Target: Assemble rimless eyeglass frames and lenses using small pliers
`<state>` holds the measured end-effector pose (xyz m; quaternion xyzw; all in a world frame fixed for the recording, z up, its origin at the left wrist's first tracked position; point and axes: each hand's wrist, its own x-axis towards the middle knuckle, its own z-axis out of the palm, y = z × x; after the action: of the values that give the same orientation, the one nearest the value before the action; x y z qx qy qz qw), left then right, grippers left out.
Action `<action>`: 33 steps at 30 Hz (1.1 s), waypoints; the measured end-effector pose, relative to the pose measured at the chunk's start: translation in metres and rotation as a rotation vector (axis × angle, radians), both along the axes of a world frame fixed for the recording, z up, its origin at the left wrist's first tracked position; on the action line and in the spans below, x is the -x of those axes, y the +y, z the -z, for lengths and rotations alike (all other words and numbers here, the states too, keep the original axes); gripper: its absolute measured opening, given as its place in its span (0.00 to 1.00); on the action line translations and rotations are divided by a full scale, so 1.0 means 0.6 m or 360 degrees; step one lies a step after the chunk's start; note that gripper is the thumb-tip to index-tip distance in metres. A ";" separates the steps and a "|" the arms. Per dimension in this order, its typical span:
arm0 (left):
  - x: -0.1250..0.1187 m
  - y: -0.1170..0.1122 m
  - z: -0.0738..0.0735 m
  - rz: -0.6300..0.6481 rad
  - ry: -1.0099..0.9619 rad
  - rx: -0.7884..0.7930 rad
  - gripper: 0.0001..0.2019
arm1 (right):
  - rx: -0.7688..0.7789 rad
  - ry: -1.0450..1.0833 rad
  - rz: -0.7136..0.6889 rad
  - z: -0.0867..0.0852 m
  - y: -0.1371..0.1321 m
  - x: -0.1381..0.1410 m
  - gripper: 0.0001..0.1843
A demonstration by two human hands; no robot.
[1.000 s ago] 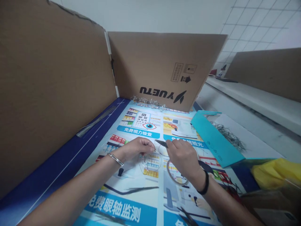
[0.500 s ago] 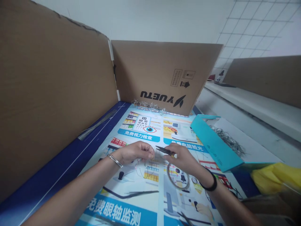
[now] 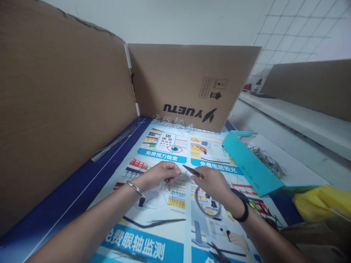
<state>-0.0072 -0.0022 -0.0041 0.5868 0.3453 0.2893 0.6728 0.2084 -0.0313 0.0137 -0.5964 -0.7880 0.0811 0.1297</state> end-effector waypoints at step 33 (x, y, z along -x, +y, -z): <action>-0.014 -0.003 0.011 -0.0256 -0.0055 -0.0059 0.09 | -0.0060 -0.0081 0.0169 0.011 0.002 0.006 0.09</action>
<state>0.0010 -0.0041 -0.0107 0.5644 0.3744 0.3587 0.6424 0.2045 -0.0303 0.0071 -0.6366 -0.7597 0.0441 0.1249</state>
